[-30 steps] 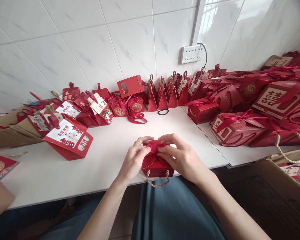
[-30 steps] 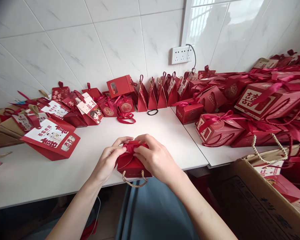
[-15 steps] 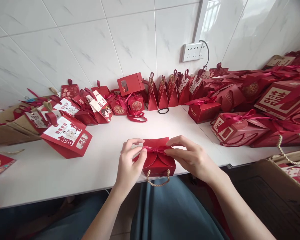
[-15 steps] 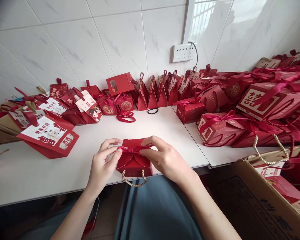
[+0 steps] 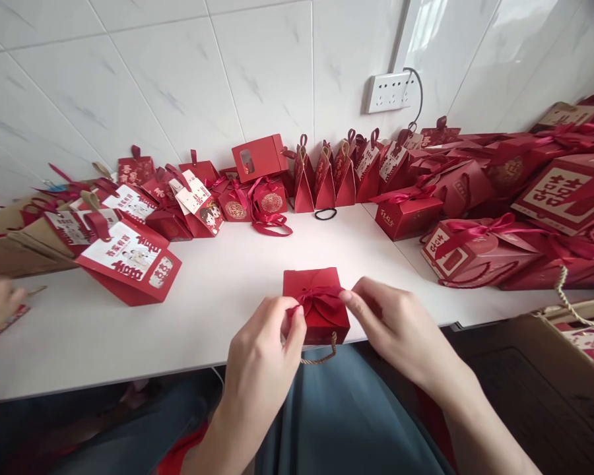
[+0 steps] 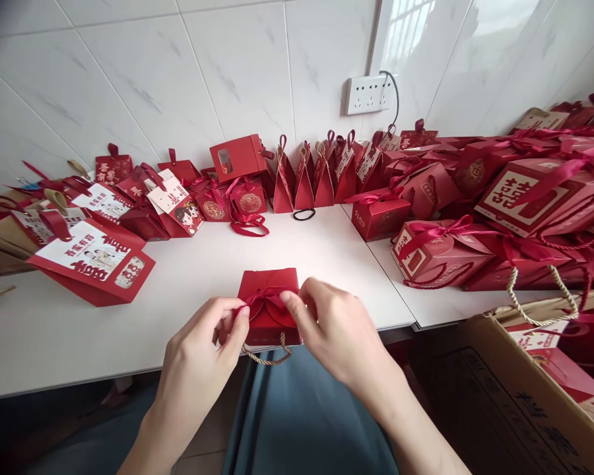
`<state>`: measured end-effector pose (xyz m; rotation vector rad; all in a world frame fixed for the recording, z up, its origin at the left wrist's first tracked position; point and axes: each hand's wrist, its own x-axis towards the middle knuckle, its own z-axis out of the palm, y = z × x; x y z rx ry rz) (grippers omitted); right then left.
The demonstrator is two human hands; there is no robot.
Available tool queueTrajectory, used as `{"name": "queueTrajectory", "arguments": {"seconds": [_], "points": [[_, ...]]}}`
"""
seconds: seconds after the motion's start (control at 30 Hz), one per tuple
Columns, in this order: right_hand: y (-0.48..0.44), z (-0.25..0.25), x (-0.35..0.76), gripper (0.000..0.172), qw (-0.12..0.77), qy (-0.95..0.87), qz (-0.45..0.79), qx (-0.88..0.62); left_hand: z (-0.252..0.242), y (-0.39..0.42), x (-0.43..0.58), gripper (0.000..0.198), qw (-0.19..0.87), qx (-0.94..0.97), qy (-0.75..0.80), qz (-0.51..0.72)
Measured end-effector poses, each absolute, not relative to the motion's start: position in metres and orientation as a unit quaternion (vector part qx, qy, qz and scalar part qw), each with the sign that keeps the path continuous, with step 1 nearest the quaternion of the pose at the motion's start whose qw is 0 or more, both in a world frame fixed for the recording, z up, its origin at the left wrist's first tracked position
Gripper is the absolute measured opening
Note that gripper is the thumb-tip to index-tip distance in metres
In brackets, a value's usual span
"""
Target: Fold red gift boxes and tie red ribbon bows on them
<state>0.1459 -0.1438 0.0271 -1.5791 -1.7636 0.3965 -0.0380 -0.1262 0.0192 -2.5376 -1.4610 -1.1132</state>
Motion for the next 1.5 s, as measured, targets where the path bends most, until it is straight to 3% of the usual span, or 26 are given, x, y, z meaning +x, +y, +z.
{"name": "queueTrajectory", "arguments": {"seconds": [0.1, 0.27, 0.67, 0.83, 0.9, 1.0, 1.27, 1.37, 1.5], "points": [[-0.142, 0.026, 0.136, 0.046, 0.313, -0.661, 0.221, -0.645, 0.019, -0.127, -0.036, 0.006, 0.016, -0.81, -0.466, -0.356], [-0.137, 0.024, 0.128, 0.043, 0.309, -0.621, 0.251, -0.675, 0.014, -0.122, -0.036, 0.009, -0.041, -0.799, -0.467, -0.377], [-0.127, 0.016, 0.13, 0.03, 0.394, -0.576, 0.308, -0.646, 0.007, -0.118, -0.046, 0.013, -0.133, -0.73, -0.522, -0.421], [-0.127, 0.015, 0.135, 0.033, 0.398, -0.575, 0.361, -0.617, 0.018, -0.112, -0.069, 0.031, -0.332, -0.657, -0.6, -0.313], [-0.128, 0.015, 0.136, 0.033, 0.401, -0.58, 0.366, -0.608, 0.02, -0.107, -0.079, 0.033, -0.424, -0.669, -0.568, -0.225], [-0.128, 0.014, 0.136, 0.033, 0.403, -0.589, 0.364, -0.599, 0.023, -0.096, -0.092, 0.034, -0.481, -0.69, -0.51, -0.178], [-0.13, 0.013, 0.134, 0.031, 0.408, -0.602, 0.344, -0.594, 0.031, -0.043, -0.07, 0.028, -0.386, -0.721, -0.479, -0.317], [-0.131, 0.012, 0.133, 0.03, 0.415, -0.603, 0.346, -0.587, 0.024, -0.027, -0.052, 0.026, -0.371, -0.743, -0.462, -0.31], [-0.132, 0.011, 0.132, 0.03, 0.417, -0.594, 0.361, -0.586, 0.008, -0.033, -0.045, 0.03, -0.317, -0.699, -0.536, -0.353]]}}
